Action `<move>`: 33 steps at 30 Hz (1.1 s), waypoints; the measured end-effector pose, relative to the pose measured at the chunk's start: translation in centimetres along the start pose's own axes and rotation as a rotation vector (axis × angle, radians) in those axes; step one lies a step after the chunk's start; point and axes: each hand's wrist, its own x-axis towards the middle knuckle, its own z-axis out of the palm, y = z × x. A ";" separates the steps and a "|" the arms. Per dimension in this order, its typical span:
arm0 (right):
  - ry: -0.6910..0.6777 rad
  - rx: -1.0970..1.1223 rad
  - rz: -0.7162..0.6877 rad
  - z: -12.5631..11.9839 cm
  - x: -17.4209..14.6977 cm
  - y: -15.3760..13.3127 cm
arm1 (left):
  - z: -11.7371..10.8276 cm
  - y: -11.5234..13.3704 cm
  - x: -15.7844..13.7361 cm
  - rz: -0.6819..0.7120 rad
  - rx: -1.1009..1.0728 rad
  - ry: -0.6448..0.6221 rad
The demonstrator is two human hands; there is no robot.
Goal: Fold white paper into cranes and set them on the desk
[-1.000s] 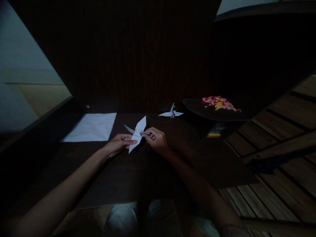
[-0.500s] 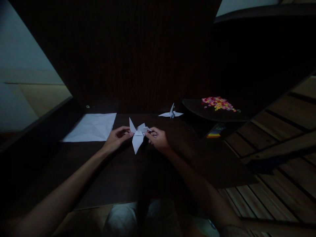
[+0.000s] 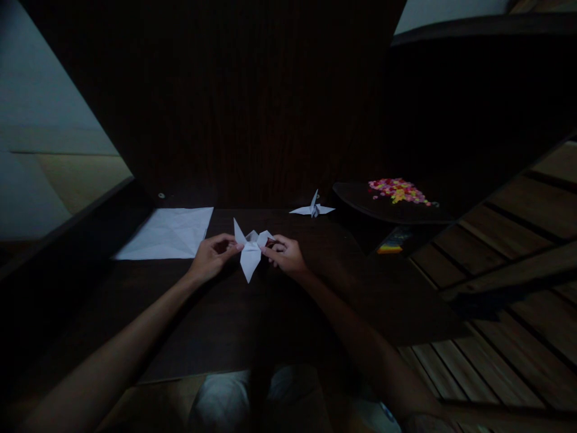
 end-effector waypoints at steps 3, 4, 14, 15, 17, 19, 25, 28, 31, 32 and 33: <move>-0.006 -0.007 -0.010 0.1 0.0 0.1 | -0.1 0.2 -0.1 0.026 0.037 0.022; -0.005 -0.011 -0.013 0.1 -0.1 0.0 | -0.1 0.3 -0.2 0.037 0.058 0.025; 0.023 -0.046 0.002 0.1 -0.2 -0.6 | -0.4 0.6 -0.3 0.077 0.126 0.015; 0.021 -0.050 0.002 0.1 -0.2 -0.7 | -0.4 0.6 -0.2 0.068 0.119 0.012; 0.014 -0.059 0.002 0.1 -0.2 -0.7 | -0.4 0.7 -0.2 0.059 0.093 0.001; 0.001 -0.069 -0.003 0.1 -0.3 -0.6 | -0.3 0.7 -0.2 0.060 0.077 -0.009; -0.025 -0.088 -0.027 0.4 -0.4 -0.4 | -0.3 0.4 -0.1 0.077 0.107 0.031; -0.002 -0.099 -0.065 0.4 -0.4 -0.5 | -0.3 0.5 -0.1 0.075 0.102 0.019; 0.029 -0.113 -0.087 0.3 -0.3 -0.5 | -0.2 0.7 -0.2 0.036 0.069 0.007; 0.033 -0.110 -0.080 0.3 -0.3 -0.6 | -0.2 0.7 -0.2 0.020 0.052 0.004; 0.037 -0.102 -0.066 0.2 -0.2 -0.6 | -0.1 0.7 -0.2 0.005 0.031 -0.002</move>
